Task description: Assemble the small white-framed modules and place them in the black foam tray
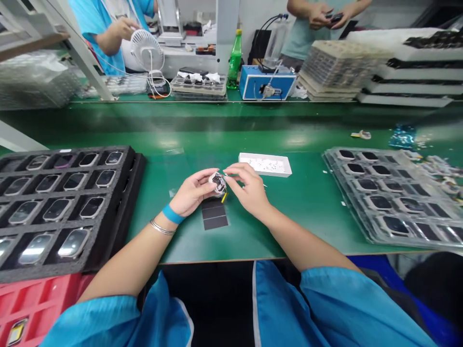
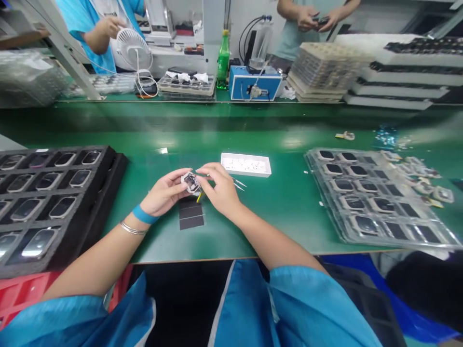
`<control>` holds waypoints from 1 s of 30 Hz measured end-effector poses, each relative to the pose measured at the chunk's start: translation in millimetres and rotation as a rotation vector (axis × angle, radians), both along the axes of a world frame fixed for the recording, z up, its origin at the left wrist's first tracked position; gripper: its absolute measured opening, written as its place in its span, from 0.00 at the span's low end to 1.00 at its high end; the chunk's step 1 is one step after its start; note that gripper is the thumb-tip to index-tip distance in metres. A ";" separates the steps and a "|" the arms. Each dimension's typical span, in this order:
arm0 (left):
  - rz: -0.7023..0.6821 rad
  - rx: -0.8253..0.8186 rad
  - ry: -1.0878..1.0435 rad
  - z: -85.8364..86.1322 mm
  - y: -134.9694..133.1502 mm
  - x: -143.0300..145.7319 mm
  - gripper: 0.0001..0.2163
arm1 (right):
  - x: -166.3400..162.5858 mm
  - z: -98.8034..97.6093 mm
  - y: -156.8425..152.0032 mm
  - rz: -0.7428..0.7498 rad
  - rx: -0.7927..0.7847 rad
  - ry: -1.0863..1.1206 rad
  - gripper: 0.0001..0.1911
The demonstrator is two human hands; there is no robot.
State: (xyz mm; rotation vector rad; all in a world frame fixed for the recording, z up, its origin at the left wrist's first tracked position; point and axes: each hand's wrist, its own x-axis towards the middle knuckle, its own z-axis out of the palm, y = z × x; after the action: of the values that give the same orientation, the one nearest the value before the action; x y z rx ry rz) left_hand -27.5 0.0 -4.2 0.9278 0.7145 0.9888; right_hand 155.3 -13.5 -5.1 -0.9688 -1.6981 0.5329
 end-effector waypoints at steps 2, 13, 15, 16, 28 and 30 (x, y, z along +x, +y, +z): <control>-0.005 0.008 -0.004 1.2 -2.7 2.0 0.23 | 2.4 0.5 0.9 -0.025 0.040 -0.086 0.06; -0.010 0.024 0.007 -3.2 -6.8 6.3 0.22 | -3.4 -1.9 -3.0 -0.081 0.162 -0.176 0.05; 0.008 0.029 0.000 -3.5 -8.1 7.1 0.22 | -6.1 -3.8 -3.8 -0.087 0.175 -0.149 0.06; 0.015 0.033 -0.003 -3.2 -8.9 7.5 0.22 | -7.4 -4.8 -4.5 -0.086 0.178 -0.126 0.06; 0.065 0.003 -0.037 -5.5 -10.9 8.6 0.21 | -7.1 -4.7 -3.7 -0.040 0.115 -0.097 0.07; 0.098 0.025 -0.038 -5.2 -10.5 7.4 0.21 | -4.0 -2.6 -3.5 -0.034 0.181 -0.191 0.07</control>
State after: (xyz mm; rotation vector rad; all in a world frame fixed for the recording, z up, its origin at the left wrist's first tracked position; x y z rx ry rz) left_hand -20.1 -10.5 -9.3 0.9002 0.7229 1.1010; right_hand 151.3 -17.1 -7.7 -0.9390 -1.8611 0.2649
